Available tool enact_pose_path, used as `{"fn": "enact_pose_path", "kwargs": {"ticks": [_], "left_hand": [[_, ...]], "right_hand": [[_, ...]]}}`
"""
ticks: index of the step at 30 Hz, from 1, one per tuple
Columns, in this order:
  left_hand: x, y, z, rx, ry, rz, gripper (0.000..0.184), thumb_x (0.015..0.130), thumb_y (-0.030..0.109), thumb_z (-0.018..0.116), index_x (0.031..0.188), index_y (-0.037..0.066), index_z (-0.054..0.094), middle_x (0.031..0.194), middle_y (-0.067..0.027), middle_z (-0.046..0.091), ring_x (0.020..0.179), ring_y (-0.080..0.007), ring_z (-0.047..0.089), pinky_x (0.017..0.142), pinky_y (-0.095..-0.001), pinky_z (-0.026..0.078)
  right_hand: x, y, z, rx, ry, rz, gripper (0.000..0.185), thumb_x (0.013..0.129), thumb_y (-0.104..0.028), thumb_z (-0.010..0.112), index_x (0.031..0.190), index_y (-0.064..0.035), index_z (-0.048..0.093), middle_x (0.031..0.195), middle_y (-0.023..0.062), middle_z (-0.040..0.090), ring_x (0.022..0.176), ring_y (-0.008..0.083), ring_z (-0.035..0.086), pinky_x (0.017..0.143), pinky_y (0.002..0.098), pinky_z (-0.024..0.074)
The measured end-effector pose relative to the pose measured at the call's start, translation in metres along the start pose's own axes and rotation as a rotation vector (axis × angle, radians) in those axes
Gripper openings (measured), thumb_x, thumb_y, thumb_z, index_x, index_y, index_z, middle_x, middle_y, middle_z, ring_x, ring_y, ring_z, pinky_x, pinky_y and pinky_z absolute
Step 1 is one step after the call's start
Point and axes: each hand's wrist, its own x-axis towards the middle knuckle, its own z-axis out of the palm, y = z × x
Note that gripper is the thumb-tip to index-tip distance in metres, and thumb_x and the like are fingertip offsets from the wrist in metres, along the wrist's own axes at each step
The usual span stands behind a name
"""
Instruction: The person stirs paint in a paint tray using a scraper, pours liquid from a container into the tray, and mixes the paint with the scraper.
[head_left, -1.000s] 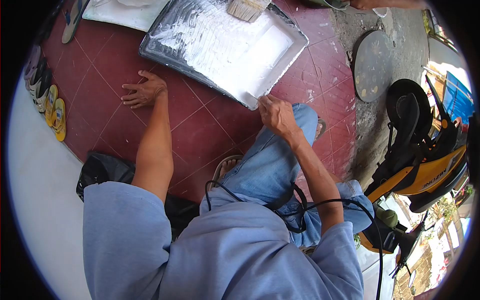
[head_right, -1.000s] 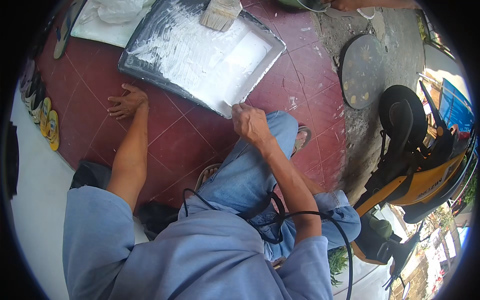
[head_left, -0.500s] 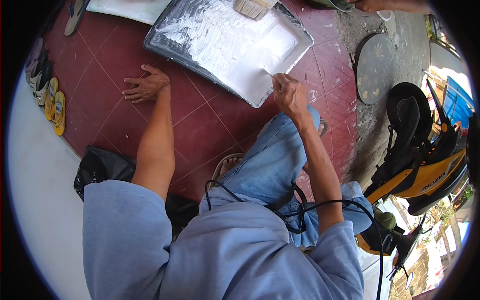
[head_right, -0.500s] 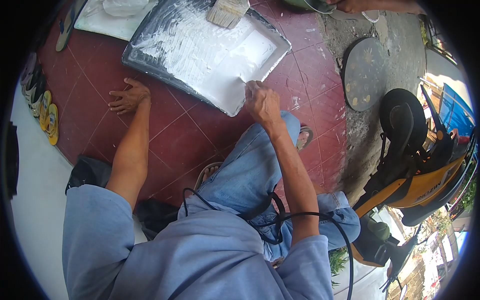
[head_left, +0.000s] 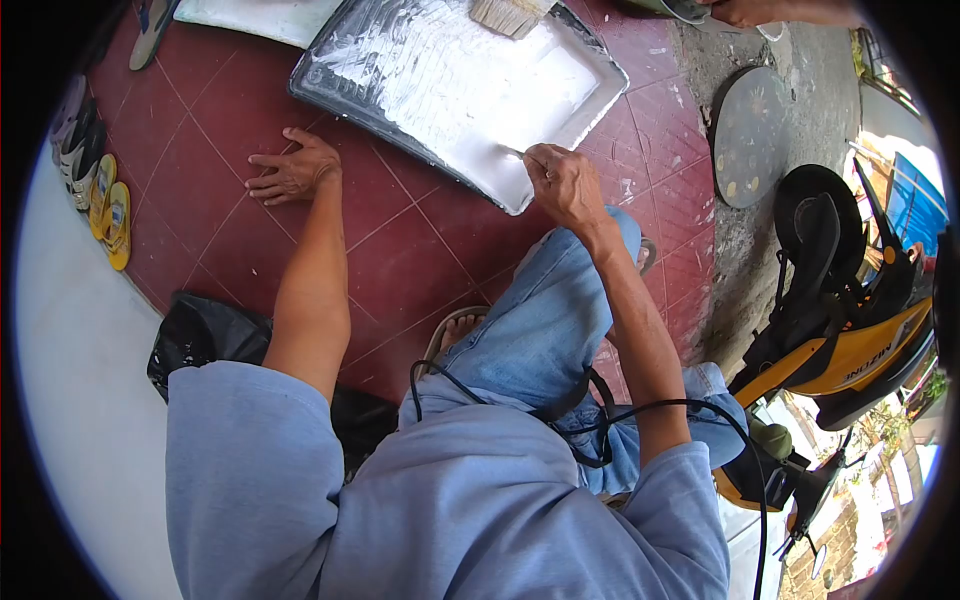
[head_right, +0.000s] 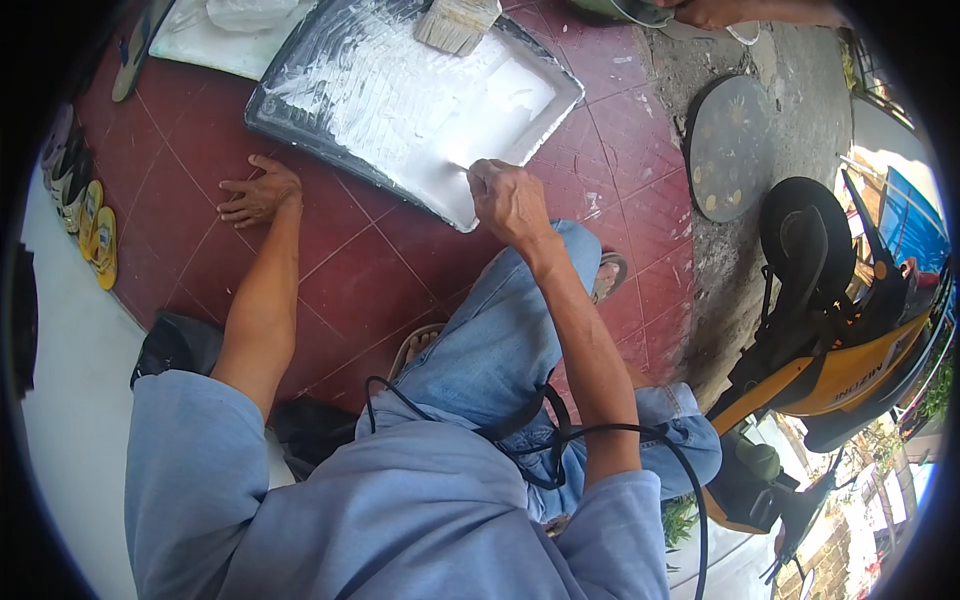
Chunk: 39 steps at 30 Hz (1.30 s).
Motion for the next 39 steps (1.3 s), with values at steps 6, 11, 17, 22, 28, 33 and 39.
{"fn": "enact_pose_path", "kwargs": {"ticks": [6, 11, 17, 22, 28, 33, 39], "left_hand": [[0.000, 0.002, -0.003, 0.003, -0.020, -0.019, 0.086, 0.088, 0.059, 0.041, 0.148, 0.000, 0.025, 0.146, -0.0411, 0.018, 0.141, -0.0518, 0.013, 0.114, -0.0591, 0.010], [0.000, 0.001, 0.000, 0.002, -0.011, -0.018, 0.086, 0.087, 0.059, 0.043, 0.148, 0.000, 0.025, 0.147, -0.0404, 0.018, 0.141, -0.0511, 0.013, 0.114, -0.0591, 0.010], [0.001, 0.003, -0.004, -0.007, -0.010, -0.035, 0.086, 0.087, 0.059, 0.044, 0.148, 0.001, 0.025, 0.147, -0.0402, 0.018, 0.141, -0.0506, 0.013, 0.114, -0.0589, 0.011], [0.002, -0.005, 0.011, 0.027, 0.074, 0.010, 0.084, 0.086, 0.060, 0.046, 0.145, 0.002, 0.031, 0.145, -0.0400, 0.022, 0.139, -0.0520, 0.018, 0.112, -0.0608, 0.016], [-0.001, 0.003, -0.006, -0.016, -0.013, -0.030, 0.086, 0.088, 0.058, 0.043, 0.147, -0.001, 0.026, 0.147, -0.0411, 0.018, 0.141, -0.0517, 0.013, 0.114, -0.0593, 0.011], [-0.001, 0.005, -0.007, -0.025, -0.010, -0.022, 0.085, 0.088, 0.058, 0.043, 0.147, -0.001, 0.026, 0.147, -0.0406, 0.018, 0.141, -0.0516, 0.012, 0.114, -0.0596, 0.011], [0.000, 0.003, -0.003, -0.026, 0.005, -0.024, 0.086, 0.087, 0.059, 0.044, 0.147, 0.000, 0.027, 0.147, -0.0402, 0.018, 0.141, -0.0513, 0.012, 0.114, -0.0591, 0.011]], "right_hand": [[0.001, 0.008, -0.006, -0.065, 0.072, 0.129, 0.015, 0.087, -0.015, 0.059, 0.082, -0.0023, 0.065, 0.081, 0.0185, 0.065, 0.072, 0.0398, 0.063, 0.063, 0.0459, 0.0502], [0.005, 0.003, -0.001, 0.089, 0.046, 0.043, 0.015, 0.086, -0.016, 0.060, 0.085, -0.0033, 0.067, 0.079, 0.0181, 0.066, 0.070, 0.0384, 0.064, 0.063, 0.0448, 0.0504], [-0.003, 0.014, 0.000, -0.092, 0.075, 0.081, 0.013, 0.088, -0.014, 0.061, 0.087, -0.0035, 0.068, 0.075, 0.0166, 0.065, 0.066, 0.0361, 0.064, 0.059, 0.0418, 0.0490], [-0.007, 0.005, 0.005, 0.017, 0.102, 0.053, 0.013, 0.086, -0.014, 0.058, 0.082, -0.0034, 0.064, 0.077, 0.0173, 0.065, 0.068, 0.0394, 0.064, 0.062, 0.0468, 0.0505], [-0.017, 0.009, 0.009, -0.084, 0.063, 0.088, 0.011, 0.086, -0.012, 0.060, 0.085, -0.0030, 0.067, 0.077, 0.0171, 0.066, 0.068, 0.0373, 0.064, 0.061, 0.0433, 0.0499], [-0.013, 0.000, 0.006, 0.065, 0.075, 0.125, 0.012, 0.087, -0.013, 0.058, 0.085, -0.0046, 0.066, 0.080, 0.0168, 0.066, 0.069, 0.0383, 0.064, 0.061, 0.0463, 0.0503], [-0.024, -0.006, 0.015, -0.017, 0.046, 0.104, 0.014, 0.087, -0.015, 0.059, 0.084, -0.0044, 0.067, 0.079, 0.0171, 0.066, 0.070, 0.0387, 0.064, 0.061, 0.0455, 0.0498]]}}
